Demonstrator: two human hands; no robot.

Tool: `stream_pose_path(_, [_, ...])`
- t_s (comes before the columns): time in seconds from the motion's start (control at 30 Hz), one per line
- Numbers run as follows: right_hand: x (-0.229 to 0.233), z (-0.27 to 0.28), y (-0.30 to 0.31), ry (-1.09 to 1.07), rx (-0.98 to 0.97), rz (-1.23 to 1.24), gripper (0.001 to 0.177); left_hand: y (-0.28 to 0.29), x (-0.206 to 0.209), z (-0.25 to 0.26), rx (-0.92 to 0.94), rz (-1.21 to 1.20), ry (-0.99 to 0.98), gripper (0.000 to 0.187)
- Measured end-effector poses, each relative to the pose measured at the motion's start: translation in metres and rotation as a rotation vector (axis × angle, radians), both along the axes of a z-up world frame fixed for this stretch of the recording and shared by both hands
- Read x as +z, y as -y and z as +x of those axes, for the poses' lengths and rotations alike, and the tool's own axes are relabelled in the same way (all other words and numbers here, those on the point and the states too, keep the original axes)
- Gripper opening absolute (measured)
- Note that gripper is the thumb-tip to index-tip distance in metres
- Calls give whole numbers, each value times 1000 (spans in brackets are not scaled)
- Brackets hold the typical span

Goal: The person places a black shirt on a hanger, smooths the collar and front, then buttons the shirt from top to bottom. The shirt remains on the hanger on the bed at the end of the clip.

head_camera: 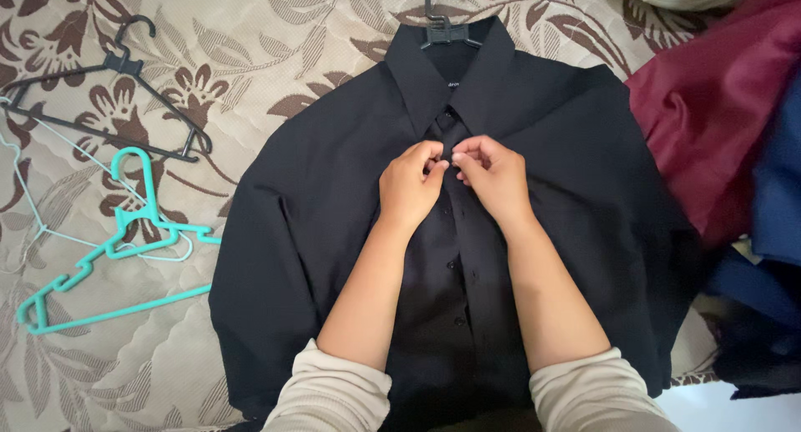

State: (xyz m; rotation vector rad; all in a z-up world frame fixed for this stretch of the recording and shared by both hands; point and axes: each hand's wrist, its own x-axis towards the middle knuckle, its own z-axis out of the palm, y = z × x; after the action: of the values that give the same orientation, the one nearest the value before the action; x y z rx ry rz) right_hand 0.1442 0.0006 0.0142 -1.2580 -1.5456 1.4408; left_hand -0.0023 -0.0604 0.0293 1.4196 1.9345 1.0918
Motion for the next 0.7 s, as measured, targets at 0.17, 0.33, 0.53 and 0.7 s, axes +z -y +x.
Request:
stream_pose_path(0.17, [-4,-8,5,167,-75,332,11,-7,-18,-3,-4,109,44,25])
stream_pose_path(0.33, [3,-10,22,327,-45,528,17,-10,-34,-5,48,72,59,21])
stream_pose_path(0.53, [28,10,71,507,156,778,20,-12,-42,-9,12,87,84,20])
stream_pose_path(0.7, [71,41,113,794,369,526,41,3,-31,-7,-110,126,140,29])
